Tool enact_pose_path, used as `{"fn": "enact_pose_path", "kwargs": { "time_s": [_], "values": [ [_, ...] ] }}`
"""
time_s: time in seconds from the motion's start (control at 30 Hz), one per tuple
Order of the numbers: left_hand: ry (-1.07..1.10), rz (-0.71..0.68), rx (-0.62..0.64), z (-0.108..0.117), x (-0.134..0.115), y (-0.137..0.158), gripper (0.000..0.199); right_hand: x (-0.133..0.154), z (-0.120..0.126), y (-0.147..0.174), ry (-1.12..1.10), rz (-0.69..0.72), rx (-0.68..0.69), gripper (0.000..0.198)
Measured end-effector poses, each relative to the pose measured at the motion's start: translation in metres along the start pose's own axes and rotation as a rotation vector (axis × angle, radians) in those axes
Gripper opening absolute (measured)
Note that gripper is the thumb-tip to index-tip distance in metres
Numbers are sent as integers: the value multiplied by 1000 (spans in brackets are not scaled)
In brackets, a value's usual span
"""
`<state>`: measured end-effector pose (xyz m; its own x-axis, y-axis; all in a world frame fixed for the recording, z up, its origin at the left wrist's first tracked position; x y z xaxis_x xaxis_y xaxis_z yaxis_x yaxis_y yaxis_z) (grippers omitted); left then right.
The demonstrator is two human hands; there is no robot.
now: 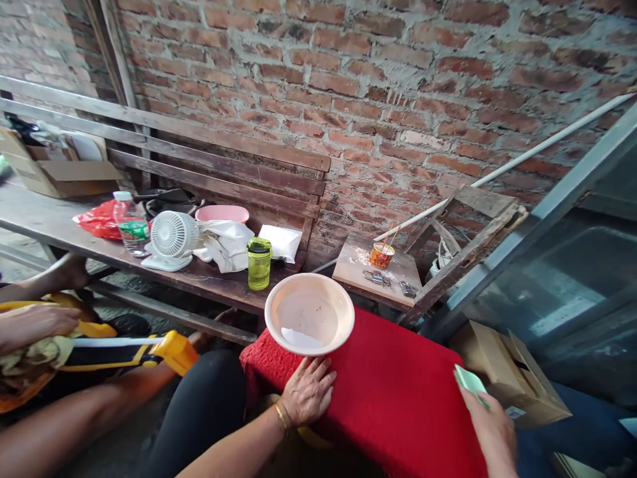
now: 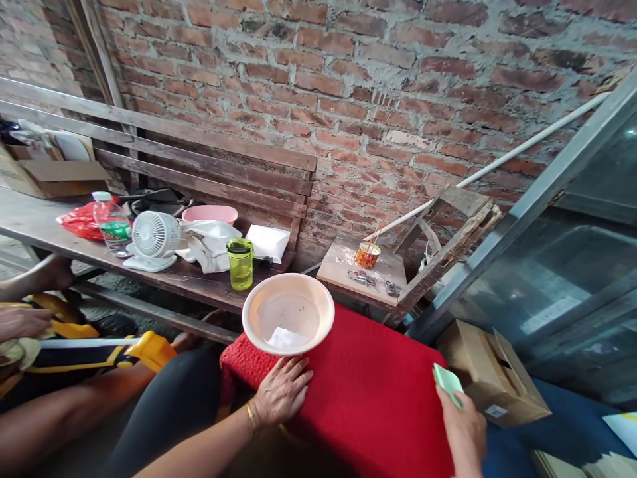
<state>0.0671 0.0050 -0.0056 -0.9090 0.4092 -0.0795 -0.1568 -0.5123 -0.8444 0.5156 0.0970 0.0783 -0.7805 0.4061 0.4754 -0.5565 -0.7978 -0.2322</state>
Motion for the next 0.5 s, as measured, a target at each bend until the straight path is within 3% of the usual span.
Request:
{"fn": "enact_pose_path", "kwargs": {
  "time_s": [0.1,0.17,0.27,0.37,0.5],
  "values": [
    [-9,-2,-3,2,1,-1,28,76,-37,36,-123,91,70,57],
    [-13,-14,-2,3,1,-2,29,130,-65,67,-188,226,127,55],
    [-16,-32,-13,4,2,-2,29,182,-96,104,-258,428,211,45],
    [-12,-28,-8,4,3,-1,30,184,-102,105,-221,483,239,40],
    [-12,-13,37,0,2,2,30,116,-67,49,-34,229,178,52]
  ]
}}
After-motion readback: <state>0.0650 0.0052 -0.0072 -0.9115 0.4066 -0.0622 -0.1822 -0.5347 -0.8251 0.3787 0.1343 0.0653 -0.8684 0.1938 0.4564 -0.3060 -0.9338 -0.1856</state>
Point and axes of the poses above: each hand's wrist, its own y-axis away from the middle knuckle, its own z-axis out of the back of the hand, x = y × z, the point moved 3 cm from there along -y, towards the middle knuckle, and after that the axes turned 11 degrees about -x, right-handed, at the moved point
